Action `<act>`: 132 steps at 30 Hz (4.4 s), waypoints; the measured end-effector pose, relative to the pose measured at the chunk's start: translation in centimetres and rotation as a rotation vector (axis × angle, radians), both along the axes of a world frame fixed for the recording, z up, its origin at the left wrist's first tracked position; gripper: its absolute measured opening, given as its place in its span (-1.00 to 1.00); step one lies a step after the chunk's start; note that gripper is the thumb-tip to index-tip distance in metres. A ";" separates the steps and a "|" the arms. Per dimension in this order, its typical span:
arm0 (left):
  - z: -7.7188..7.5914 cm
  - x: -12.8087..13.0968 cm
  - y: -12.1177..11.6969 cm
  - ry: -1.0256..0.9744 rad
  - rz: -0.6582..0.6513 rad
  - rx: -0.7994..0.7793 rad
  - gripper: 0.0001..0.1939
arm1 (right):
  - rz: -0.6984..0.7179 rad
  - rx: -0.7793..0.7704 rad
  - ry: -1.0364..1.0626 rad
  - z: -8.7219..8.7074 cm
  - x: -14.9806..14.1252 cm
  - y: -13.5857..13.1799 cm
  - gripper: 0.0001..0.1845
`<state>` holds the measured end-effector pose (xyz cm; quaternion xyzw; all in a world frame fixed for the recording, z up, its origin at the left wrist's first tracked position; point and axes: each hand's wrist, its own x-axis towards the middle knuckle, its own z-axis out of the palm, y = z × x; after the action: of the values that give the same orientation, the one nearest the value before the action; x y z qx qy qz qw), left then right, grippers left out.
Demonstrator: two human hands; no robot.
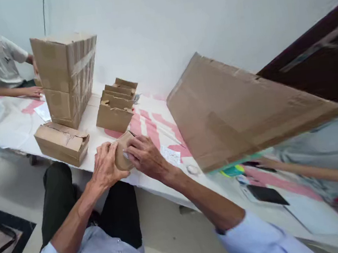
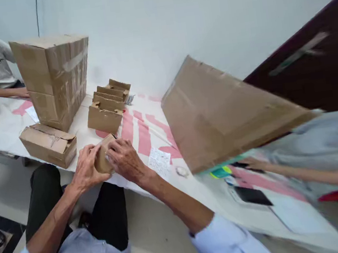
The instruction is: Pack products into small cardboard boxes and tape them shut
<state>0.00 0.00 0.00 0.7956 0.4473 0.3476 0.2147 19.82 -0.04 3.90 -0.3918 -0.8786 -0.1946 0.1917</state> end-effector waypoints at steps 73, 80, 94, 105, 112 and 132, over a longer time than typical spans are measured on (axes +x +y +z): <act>0.5 0.4 -0.1 0.015 -0.003 -0.007 0.09 | -0.092 -0.211 -0.245 2.4 -0.5 0.2 -0.78; -0.3 -0.5 0.6 -0.035 -0.017 0.003 0.07 | -0.040 -0.275 0.385 3.6 1.4 -2.0 -0.78; 0.0 -0.5 1.1 -0.021 -0.044 0.052 0.04 | -0.029 -0.205 -0.111 3.9 0.4 -0.2 -0.86; 0.2 -0.7 1.5 -0.029 -0.037 0.065 0.03 | 0.023 -0.313 0.116 3.6 -0.6 -0.2 -0.74; -1.7 -5.0 4.4 -0.120 -0.100 0.007 0.04 | -0.174 0.012 1.018 7.0 8.7 -3.1 -0.72; -7.1 -7.5 9.1 -0.215 0.075 -0.487 0.12 | -0.834 -0.530 1.279 -17.0 22.7 -2.4 -0.73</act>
<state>-7.51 9.11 -7.07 0.6618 0.5217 0.3199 0.4331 42.54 -2.49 -13.14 -0.7552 -0.3974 0.2267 0.4695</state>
